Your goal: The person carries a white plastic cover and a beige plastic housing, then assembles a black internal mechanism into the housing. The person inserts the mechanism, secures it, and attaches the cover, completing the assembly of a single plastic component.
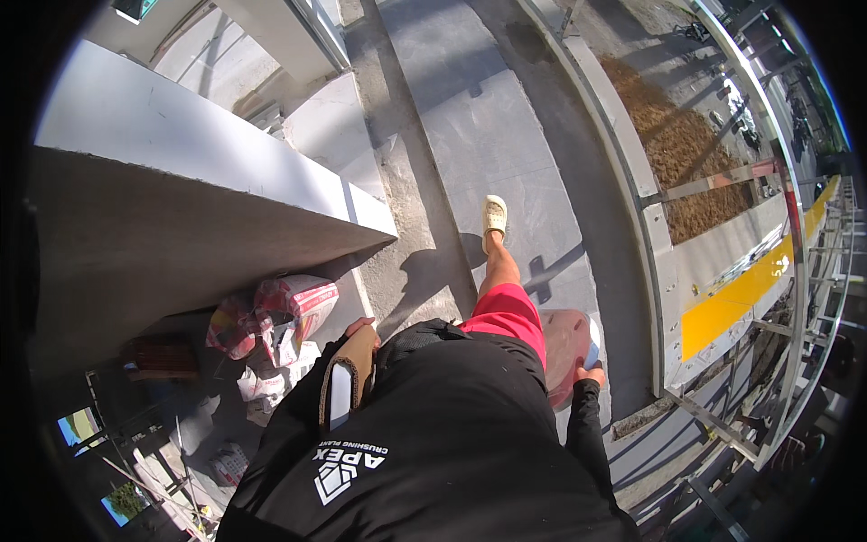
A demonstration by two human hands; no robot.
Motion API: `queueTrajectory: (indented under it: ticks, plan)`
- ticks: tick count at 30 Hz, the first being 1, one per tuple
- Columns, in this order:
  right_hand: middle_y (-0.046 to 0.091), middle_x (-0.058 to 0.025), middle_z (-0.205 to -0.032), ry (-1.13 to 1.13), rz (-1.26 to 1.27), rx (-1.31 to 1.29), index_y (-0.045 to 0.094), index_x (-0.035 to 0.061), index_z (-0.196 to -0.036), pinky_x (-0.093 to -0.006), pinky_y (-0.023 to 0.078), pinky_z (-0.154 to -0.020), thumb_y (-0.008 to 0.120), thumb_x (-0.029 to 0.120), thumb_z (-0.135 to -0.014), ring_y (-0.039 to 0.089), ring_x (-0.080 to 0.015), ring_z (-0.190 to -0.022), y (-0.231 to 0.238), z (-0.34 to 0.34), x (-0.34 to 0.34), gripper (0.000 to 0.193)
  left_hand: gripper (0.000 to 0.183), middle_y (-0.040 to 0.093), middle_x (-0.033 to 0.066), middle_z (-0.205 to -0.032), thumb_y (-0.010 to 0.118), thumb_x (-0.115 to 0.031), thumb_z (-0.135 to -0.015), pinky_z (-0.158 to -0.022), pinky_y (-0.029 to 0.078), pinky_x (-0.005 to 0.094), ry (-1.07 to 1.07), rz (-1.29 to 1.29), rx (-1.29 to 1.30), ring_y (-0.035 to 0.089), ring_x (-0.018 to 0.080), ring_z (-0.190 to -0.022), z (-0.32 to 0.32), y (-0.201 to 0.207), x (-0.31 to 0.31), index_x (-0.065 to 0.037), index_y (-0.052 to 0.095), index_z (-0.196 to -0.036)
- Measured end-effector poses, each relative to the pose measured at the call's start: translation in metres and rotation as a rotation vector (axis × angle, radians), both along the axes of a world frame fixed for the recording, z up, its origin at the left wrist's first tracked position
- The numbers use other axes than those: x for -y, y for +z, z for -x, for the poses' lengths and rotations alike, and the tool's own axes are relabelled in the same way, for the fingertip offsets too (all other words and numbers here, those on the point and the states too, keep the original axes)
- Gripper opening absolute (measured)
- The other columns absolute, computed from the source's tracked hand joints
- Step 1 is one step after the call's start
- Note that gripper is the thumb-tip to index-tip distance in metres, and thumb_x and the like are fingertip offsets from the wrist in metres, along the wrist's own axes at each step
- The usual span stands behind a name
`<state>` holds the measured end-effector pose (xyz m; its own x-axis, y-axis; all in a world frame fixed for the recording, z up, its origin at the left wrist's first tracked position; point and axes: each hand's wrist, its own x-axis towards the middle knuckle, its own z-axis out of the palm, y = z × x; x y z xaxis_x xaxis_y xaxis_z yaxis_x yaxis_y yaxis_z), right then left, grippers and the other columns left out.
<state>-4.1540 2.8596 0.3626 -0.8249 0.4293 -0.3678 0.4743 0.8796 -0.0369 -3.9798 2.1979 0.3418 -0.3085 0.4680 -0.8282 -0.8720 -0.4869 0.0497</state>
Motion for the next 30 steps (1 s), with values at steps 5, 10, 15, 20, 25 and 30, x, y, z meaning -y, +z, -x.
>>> queueTrajectory:
  ticks: [5, 10, 15, 20, 25, 30]
  plan:
    - [0.072, -0.0263, -0.11, 0.167, -0.003, 0.194, 0.066, -0.0054, -0.112, -0.0494, 0.055, -0.092, 0.075, 0.051, -0.081, 0.069, -0.0439, -0.105, -0.021, 0.22, 0.099, 0.065, 0.044, 0.062, 0.0033, -0.059, 0.063, -0.049, -0.093, -0.048, 0.043, 0.0347, 0.438, 0.044, 0.124, 0.054, 0.0188, -0.047, 0.132, -0.014, 0.03, -0.015, 0.063, -0.065]
    - [0.07, -0.0278, -0.116, 0.587, -0.01, 0.01, 0.056, -0.0063, -0.133, -0.0486, 0.054, -0.095, 0.067, 0.051, -0.089, 0.067, -0.0448, -0.109, 0.007, 0.424, 0.213, 0.072, 0.041, 0.065, 0.0041, -0.059, 0.07, -0.044, -0.09, -0.046, 0.046, 0.0358, 0.37, -0.014, 0.007, 0.059, 0.0209, -0.047, 0.267, 0.02, 0.093, -0.014, 0.065, -0.062]
    - [0.071, -0.0294, -0.105, 0.861, -0.004, -0.016, 0.053, -0.0066, -0.134, -0.0513, 0.054, -0.089, 0.066, 0.043, -0.093, 0.068, -0.0467, -0.1, 0.058, 0.638, 0.347, 0.067, 0.04, 0.065, 0.0035, -0.059, 0.071, -0.043, -0.09, -0.046, 0.046, 0.035, 0.492, 0.076, -0.043, 0.059, 0.0198, -0.047, 0.383, 0.043, 0.148, -0.015, 0.065, -0.062]
    - [0.07, -0.0268, -0.103, 0.875, 0.136, -0.271, 0.056, 0.0045, -0.125, -0.0532, 0.054, -0.086, 0.07, 0.038, -0.092, 0.067, -0.0471, -0.098, 0.107, 0.781, 0.493, 0.05, 0.04, 0.065, 0.003, -0.059, 0.072, -0.042, -0.09, -0.046, 0.045, 0.0342, 0.704, 0.232, -0.017, 0.059, 0.0186, -0.047, 0.488, 0.015, 0.221, -0.015, 0.065, -0.062]
    - [0.069, -0.0264, -0.106, 0.995, 0.112, -0.367, 0.058, 0.0054, -0.118, -0.055, 0.052, -0.084, 0.07, 0.04, -0.091, 0.067, -0.0476, -0.098, 0.142, 0.86, 0.634, 0.045, 0.041, 0.065, 0.0042, -0.06, 0.072, -0.045, -0.089, -0.048, 0.046, 0.0336, 0.821, 0.147, -0.11, 0.06, 0.0185, -0.048, 0.537, 0.016, 0.319, -0.013, 0.066, -0.064]
    - [0.07, -0.0281, -0.104, 1.124, 0.193, -0.252, 0.06, 0.0038, -0.115, -0.0547, 0.052, -0.086, 0.071, 0.043, -0.089, 0.066, -0.049, -0.1, 0.137, 0.898, 0.764, 0.048, 0.066, 0.064, 0.0156, -0.061, 0.061, -0.064, -0.086, -0.055, 0.053, 0.0371, 0.91, 0.032, -0.292, 0.063, 0.028, -0.053, 0.525, 0.027, 0.384, 0.001, 0.068, -0.071]
